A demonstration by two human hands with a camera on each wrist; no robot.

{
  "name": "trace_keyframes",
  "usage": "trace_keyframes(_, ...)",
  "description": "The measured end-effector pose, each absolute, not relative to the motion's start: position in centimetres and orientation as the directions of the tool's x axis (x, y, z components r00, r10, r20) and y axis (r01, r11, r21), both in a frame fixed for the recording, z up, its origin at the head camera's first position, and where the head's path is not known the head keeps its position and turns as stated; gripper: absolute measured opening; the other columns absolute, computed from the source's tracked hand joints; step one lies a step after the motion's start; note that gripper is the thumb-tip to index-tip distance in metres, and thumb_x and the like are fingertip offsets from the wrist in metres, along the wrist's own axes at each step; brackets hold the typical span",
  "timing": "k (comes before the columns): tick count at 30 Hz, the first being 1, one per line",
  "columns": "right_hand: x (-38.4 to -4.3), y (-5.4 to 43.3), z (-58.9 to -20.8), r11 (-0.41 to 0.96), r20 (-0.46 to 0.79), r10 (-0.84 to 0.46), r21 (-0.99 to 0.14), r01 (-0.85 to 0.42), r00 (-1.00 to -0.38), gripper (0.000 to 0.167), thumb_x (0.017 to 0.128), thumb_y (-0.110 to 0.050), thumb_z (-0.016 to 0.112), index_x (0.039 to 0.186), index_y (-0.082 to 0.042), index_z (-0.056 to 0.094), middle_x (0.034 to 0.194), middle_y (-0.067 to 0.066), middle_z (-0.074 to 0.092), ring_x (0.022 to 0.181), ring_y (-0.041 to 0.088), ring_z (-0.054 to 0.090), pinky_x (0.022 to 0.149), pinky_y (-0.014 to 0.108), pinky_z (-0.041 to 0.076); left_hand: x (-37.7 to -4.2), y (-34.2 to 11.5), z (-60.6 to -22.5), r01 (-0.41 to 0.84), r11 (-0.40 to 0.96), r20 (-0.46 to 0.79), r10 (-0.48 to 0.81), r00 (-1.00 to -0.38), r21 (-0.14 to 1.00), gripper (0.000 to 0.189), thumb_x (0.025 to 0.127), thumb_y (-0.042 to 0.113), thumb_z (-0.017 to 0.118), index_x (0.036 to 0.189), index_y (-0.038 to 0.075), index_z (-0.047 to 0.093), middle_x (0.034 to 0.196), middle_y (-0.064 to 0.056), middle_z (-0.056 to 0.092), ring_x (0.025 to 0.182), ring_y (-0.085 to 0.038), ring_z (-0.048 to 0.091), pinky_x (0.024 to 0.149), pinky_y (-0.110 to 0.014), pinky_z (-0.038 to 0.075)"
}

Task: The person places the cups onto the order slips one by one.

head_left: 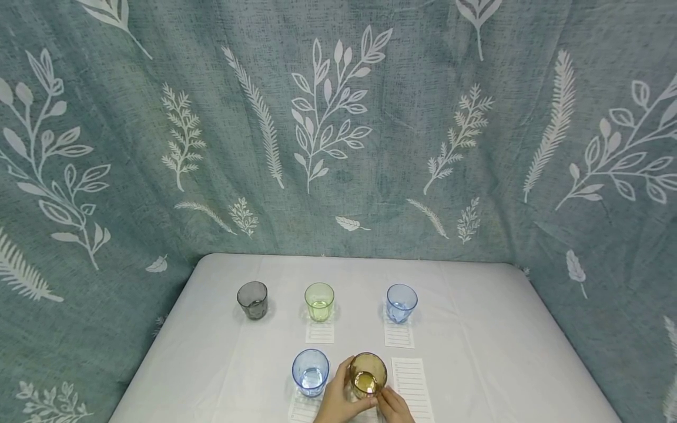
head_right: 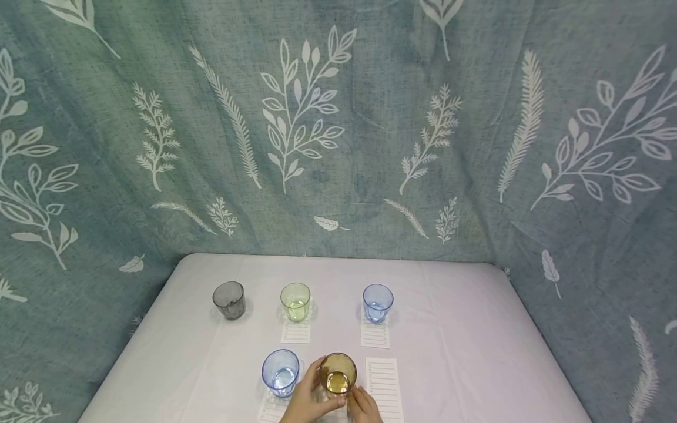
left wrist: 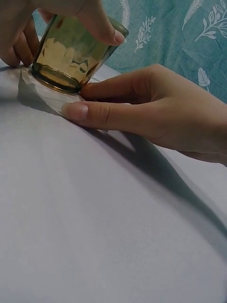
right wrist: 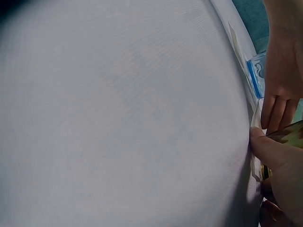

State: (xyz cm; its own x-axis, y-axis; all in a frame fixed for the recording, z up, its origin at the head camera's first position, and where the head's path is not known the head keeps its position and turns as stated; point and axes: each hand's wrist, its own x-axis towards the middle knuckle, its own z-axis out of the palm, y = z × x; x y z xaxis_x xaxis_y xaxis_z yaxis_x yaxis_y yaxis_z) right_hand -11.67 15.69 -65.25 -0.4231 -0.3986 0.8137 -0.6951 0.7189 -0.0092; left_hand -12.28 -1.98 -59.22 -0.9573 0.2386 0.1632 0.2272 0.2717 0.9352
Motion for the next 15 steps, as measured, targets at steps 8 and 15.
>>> trace_keyframes(8, -11.72, 15.55, -65.26, 0.717, 0.819, -0.399, -0.002, -0.698, -0.412, 0.078, 0.1, -0.051, 0.026, 0.072, 0.009, 0.066, 0.077, 0.02, 0.064, 0.074, 0.032, 0.055, 0.109, 0.009, 0.017, -12.13, -2.38, -58.72, 0.198, 0.213, 0.139, 0.262, -0.955, 0.957, 0.081, 0.073, 0.02, 0.082, 0.139, 0.004, 0.037, 0.13, -0.026, 0.052, 0.119, -0.047, 0.048, 0.097, -0.061, 0.039)
trace_keyframes(15, -11.77, 15.87, -65.76, 0.713, 0.797, -0.415, -0.014, -0.701, -0.438, 0.078, 0.099, -0.053, 0.025, 0.076, 0.007, 0.067, 0.08, 0.018, 0.064, 0.085, 0.028, 0.057, 0.109, 0.01, 0.017, -11.96, -2.47, -58.32, 0.222, 0.269, 0.153, 0.254, -0.955, 0.937, 0.087, 0.072, 0.022, 0.082, 0.14, -0.003, 0.032, 0.129, -0.03, 0.05, 0.118, -0.047, 0.048, 0.096, -0.062, 0.039)
